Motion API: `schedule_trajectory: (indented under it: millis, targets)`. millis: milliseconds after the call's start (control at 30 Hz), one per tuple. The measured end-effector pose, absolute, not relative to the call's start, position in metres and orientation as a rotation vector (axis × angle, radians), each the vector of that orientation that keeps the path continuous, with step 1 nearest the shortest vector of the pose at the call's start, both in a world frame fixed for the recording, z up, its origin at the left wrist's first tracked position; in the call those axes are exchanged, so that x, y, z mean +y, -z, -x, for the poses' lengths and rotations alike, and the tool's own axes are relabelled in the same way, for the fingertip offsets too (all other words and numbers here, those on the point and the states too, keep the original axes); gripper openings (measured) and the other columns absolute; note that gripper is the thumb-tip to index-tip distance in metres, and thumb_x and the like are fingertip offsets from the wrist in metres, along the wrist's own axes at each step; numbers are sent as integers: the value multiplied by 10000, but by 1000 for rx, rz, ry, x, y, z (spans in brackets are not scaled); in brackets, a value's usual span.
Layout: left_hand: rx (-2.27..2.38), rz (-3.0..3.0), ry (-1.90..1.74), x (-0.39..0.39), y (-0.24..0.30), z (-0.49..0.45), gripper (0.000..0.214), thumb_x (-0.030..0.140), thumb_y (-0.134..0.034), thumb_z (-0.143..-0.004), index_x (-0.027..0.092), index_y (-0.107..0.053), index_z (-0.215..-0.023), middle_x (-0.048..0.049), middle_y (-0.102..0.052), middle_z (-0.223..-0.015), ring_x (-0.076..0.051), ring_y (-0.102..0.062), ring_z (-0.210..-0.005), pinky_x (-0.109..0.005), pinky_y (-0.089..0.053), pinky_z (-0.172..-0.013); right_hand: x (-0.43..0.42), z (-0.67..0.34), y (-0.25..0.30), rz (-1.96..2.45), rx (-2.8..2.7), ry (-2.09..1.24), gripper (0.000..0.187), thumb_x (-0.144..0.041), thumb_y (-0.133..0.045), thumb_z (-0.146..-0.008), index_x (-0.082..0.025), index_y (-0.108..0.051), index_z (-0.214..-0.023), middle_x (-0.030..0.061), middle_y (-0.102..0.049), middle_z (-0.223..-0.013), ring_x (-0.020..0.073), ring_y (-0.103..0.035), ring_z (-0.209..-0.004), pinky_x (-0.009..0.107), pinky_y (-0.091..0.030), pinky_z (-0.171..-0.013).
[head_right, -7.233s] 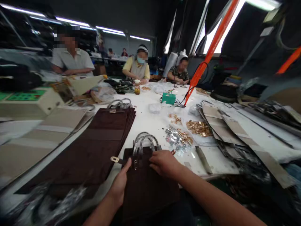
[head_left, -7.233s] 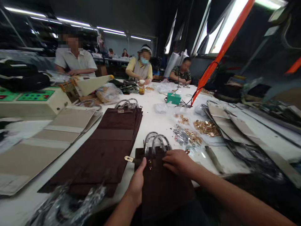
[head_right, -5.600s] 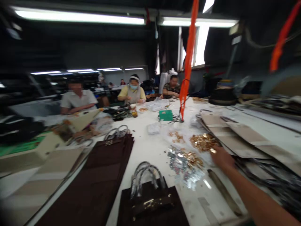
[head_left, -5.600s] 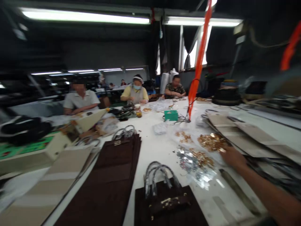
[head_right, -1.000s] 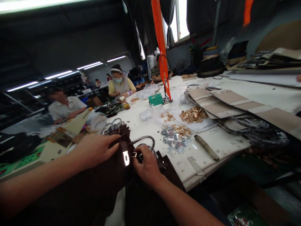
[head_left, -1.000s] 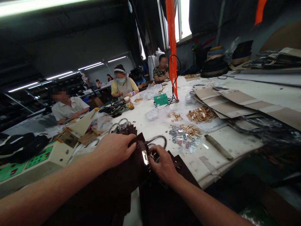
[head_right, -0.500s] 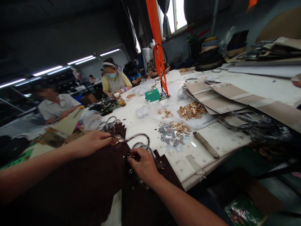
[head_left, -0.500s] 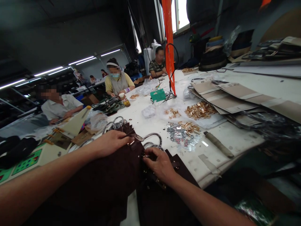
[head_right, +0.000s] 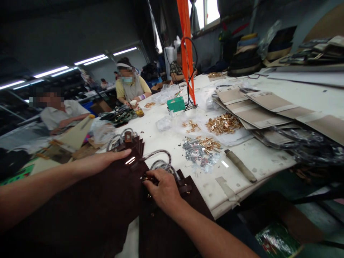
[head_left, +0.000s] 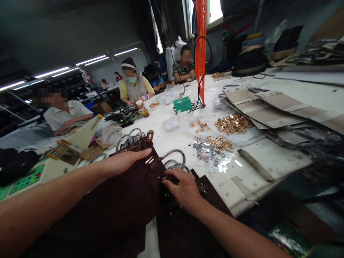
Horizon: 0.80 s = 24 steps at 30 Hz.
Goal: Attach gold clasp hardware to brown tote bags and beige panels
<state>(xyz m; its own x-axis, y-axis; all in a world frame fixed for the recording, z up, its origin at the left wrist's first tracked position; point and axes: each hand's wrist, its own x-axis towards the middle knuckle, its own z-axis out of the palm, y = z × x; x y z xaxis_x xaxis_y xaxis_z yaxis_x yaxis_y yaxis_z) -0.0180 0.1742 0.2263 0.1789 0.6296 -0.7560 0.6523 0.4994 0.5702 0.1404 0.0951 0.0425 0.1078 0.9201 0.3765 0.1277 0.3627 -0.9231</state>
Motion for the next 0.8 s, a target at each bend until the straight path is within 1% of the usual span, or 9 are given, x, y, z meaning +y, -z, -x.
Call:
schedule_trajectory:
  millis: [100, 200, 333, 433, 500, 600, 667, 800]
  targets:
    - [1453, -1090, 19, 170, -226, 20, 675, 739, -550, -863, 162, -743, -1155, -103, -781, -1145, -253, -739, -814, -324, -556, -657, 93, -139, -40, 1028, -1414, -713, 218, -165, -743, -866, -245, -774, -1067, 44, -774, -989, 204, -712, -920, 321, -544, -859]
    - [1391, -1027, 8, 168, -225, 23, 654, 711, -565, -876, 148, -750, -1153, -121, -781, -1135, -267, -735, -818, -353, -564, -703, 92, -136, -38, 1004, -1444, -686, 228, -177, -720, -890, -235, -770, -1104, 60, -773, -1000, 211, -712, -931, 330, -546, -871]
    - [1397, -1054, -5, 172, -222, 27, 637, 699, -539, -893, 154, -740, -1154, -118, -777, -1144, -268, -735, -844, -346, -560, -702, 92, -134, -38, 1026, -1281, -840, 238, -158, -775, -837, -237, -786, -1062, 35, -795, -1007, 207, -733, -933, 316, -548, -879]
    - [1487, -1087, 0, 178, -221, 27, 615, 686, -502, -908, 162, -748, -1119, -104, -785, -1120, -251, -734, -821, -336, -557, -688, 93, -134, -40, 1037, -1177, -983, 259, -160, -784, -825, -251, -785, -1068, 0, -801, -972, 192, -739, -891, 294, -552, -832]
    - [1526, -1095, 21, 181, -221, 26, 623, 679, -467, -919, 162, -748, -1123, -103, -782, -1135, -248, -734, -818, -340, -559, -691, 94, -136, -40, 1061, -1154, -1017, 193, -172, -788, -824, -247, -792, -1002, -16, -798, -910, 178, -732, -829, 275, -543, -776]
    - [1549, -1106, 66, 187, -221, 25, 646, 678, -423, -924, 163, -736, -1157, -103, -776, -1161, -257, -738, -836, -352, -568, -706, 97, -137, -38, 1110, -1174, -980, 72, -191, -814, -808, -232, -792, -862, -20, -788, -838, 165, -711, -769, 257, -515, -716]
    - [1549, -1099, 72, 191, -219, 26, 647, 689, -477, -892, 156, -737, -1150, -110, -779, -1147, -275, -742, -861, -365, -578, -732, 99, -137, -35, 1113, -1200, -942, 66, -189, -825, -801, -232, -796, -841, -19, -786, -822, 161, -708, -758, 250, -505, -709]
    - [1500, -1023, 33, 201, -212, 33, 694, 713, -713, -719, 136, -762, -1102, -140, -788, -1103, -330, -745, -951, -385, -598, -807, 102, -135, -30, 1098, -1302, -847, 84, -166, -816, -818, -233, -807, -869, -9, -789, -833, 157, -719, -774, 247, -497, -736]
